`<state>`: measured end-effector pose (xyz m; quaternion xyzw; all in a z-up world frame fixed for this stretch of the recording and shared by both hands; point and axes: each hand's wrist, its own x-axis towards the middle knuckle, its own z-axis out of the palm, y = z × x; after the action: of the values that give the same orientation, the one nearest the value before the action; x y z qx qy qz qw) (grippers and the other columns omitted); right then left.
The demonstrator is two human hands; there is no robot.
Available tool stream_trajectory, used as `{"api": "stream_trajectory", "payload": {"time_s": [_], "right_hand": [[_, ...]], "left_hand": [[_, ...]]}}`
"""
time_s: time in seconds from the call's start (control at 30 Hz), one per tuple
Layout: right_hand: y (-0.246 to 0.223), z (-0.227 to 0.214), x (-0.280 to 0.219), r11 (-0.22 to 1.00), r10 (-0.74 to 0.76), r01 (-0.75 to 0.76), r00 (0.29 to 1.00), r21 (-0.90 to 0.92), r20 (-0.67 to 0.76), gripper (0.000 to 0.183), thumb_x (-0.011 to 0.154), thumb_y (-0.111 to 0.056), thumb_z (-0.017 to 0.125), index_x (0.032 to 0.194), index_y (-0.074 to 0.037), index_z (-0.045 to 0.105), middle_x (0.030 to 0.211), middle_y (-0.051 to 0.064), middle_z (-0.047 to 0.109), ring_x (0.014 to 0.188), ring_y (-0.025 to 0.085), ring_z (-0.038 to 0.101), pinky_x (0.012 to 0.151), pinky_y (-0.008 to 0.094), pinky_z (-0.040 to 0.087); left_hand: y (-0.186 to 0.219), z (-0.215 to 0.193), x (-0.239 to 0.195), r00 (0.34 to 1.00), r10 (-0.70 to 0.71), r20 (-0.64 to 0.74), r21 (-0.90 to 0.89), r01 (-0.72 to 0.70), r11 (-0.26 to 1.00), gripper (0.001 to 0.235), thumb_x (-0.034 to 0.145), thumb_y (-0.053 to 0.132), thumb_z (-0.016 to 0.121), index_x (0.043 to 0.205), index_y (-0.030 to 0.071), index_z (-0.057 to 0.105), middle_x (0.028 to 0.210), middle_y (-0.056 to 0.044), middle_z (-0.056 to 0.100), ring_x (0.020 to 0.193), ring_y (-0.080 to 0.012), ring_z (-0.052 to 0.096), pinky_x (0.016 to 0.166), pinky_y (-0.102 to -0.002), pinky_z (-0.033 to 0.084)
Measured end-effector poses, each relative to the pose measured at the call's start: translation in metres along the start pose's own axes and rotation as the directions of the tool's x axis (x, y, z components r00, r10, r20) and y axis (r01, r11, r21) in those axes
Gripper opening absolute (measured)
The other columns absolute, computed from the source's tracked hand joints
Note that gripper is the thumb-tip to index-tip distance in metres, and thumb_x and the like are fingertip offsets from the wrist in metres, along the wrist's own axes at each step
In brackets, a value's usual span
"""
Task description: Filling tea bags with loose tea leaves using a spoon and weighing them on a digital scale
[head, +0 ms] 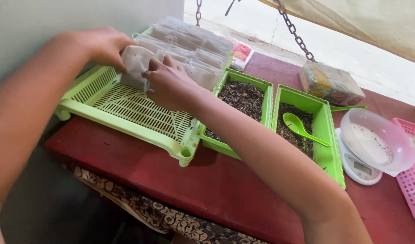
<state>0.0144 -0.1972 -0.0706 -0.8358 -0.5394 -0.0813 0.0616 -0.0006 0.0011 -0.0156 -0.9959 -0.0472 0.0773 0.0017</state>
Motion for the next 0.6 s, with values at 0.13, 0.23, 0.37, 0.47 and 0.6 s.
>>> {"api": "stream_trajectory", "payload": {"time_s": [0.13, 0.23, 0.37, 0.47, 0.6], "right_hand": [[0.003, 0.002, 0.002, 0.998, -0.048, 0.045, 0.996, -0.041, -0.078, 0.051, 0.089, -0.027, 0.066, 0.136, -0.009, 0.063, 0.115, 0.015, 0.047, 0.109, 0.040, 0.042, 0.079, 0.058, 0.046], [0.008, -0.006, -0.003, 0.993, -0.037, 0.034, 0.999, -0.111, -0.018, 0.072, 0.090, -0.037, 0.072, 0.155, -0.016, 0.048, 0.122, 0.017, 0.047, 0.113, 0.034, 0.040, 0.086, 0.054, 0.047], [0.010, -0.048, -0.036, 1.000, -0.011, 0.011, 0.999, 0.005, 0.038, 0.066, 0.095, -0.030, 0.066, 0.156, -0.019, 0.043, 0.131, 0.018, 0.045, 0.120, 0.031, 0.039, 0.097, 0.049, 0.045], [0.025, -0.077, -0.071, 0.995, -0.026, 0.031, 0.998, 0.094, -0.058, 0.055, 0.093, -0.026, 0.069, 0.145, -0.017, 0.055, 0.130, 0.014, 0.045, 0.123, 0.031, 0.036, 0.101, 0.054, 0.045], [0.054, -0.114, -0.154, 0.990, 0.135, -0.142, 0.972, -0.022, -0.195, 0.042, 0.096, -0.023, 0.068, 0.137, -0.013, 0.062, 0.134, 0.018, 0.046, 0.126, 0.038, 0.039, 0.100, 0.059, 0.040]], "left_hand": [[-0.001, 0.002, 0.003, 0.999, 0.018, -0.036, -0.005, -0.018, 1.000, 0.051, 0.068, 0.011, 0.085, 0.117, 0.017, 0.071, 0.110, -0.019, 0.074, 0.101, -0.0348, 0.069, 0.080, -0.049, 0.055], [0.007, -0.001, -0.003, 1.000, 0.014, -0.018, -0.047, -0.014, 0.999, 0.043, 0.074, 0.008, 0.082, 0.115, 0.013, 0.069, 0.099, -0.015, 0.078, 0.090, -0.0297, 0.072, 0.072, -0.045, 0.053], [0.026, -0.015, -0.037, 0.998, -0.063, 0.002, -0.203, 0.062, 0.977, 0.050, 0.086, 0.007, 0.077, 0.131, 0.013, 0.057, 0.111, -0.021, 0.071, 0.090, -0.0316, 0.072, 0.074, -0.046, 0.058], [0.020, -0.012, -0.033, 0.991, -0.049, -0.127, -0.027, 0.046, 0.999, 0.067, 0.082, 0.035, 0.075, 0.143, 0.021, 0.049, 0.128, -0.020, 0.064, 0.113, -0.0386, 0.063, 0.083, -0.058, 0.053], [0.032, -0.012, -0.030, 0.924, 0.036, -0.381, -0.039, -0.055, 0.998, 0.054, 0.091, 0.038, 0.070, 0.135, 0.012, 0.053, 0.134, -0.013, 0.056, 0.109, -0.0360, 0.062, 0.082, -0.058, 0.052]]}}
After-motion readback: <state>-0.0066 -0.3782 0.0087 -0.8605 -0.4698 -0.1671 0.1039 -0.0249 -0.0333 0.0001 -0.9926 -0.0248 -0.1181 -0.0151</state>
